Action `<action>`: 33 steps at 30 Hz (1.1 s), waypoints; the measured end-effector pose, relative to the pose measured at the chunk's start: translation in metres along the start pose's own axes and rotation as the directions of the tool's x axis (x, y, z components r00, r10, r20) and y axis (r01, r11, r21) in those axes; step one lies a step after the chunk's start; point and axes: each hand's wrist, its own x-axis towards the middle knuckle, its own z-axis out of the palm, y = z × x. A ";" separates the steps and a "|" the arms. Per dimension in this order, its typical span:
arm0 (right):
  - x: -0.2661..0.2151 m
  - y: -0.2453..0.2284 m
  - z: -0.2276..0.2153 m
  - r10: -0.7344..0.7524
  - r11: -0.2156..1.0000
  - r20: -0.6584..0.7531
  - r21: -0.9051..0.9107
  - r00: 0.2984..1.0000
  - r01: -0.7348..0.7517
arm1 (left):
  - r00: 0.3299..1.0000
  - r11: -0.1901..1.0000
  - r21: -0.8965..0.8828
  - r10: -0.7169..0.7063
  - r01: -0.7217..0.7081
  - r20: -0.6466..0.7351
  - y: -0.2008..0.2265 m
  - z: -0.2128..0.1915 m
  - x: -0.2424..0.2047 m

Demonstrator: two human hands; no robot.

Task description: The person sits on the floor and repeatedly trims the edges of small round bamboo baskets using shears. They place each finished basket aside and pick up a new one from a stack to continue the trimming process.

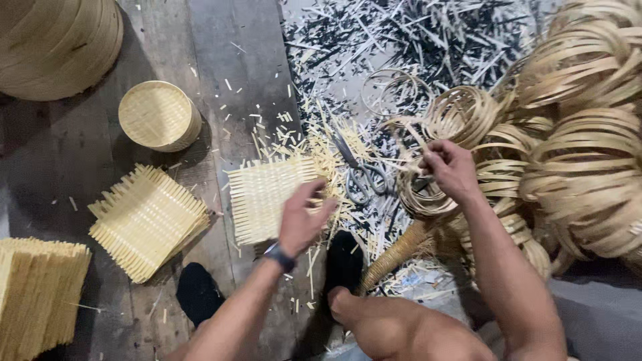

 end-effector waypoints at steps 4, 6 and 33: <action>0.001 0.042 -0.044 0.232 0.939 -0.292 0.317 0.928 -0.135 | 0.990 0.985 -0.170 0.010 0.014 0.140 0.019 0.052 -0.003; -0.004 0.067 -0.068 0.353 0.812 -0.211 0.553 0.911 -0.187 | 0.984 0.981 -0.187 -0.017 0.051 0.177 0.017 0.054 -0.011; -0.144 -0.178 0.057 -0.766 0.298 0.489 -0.303 0.417 0.905 | 0.944 0.748 -0.576 -0.253 0.328 0.210 0.095 -0.031 -0.011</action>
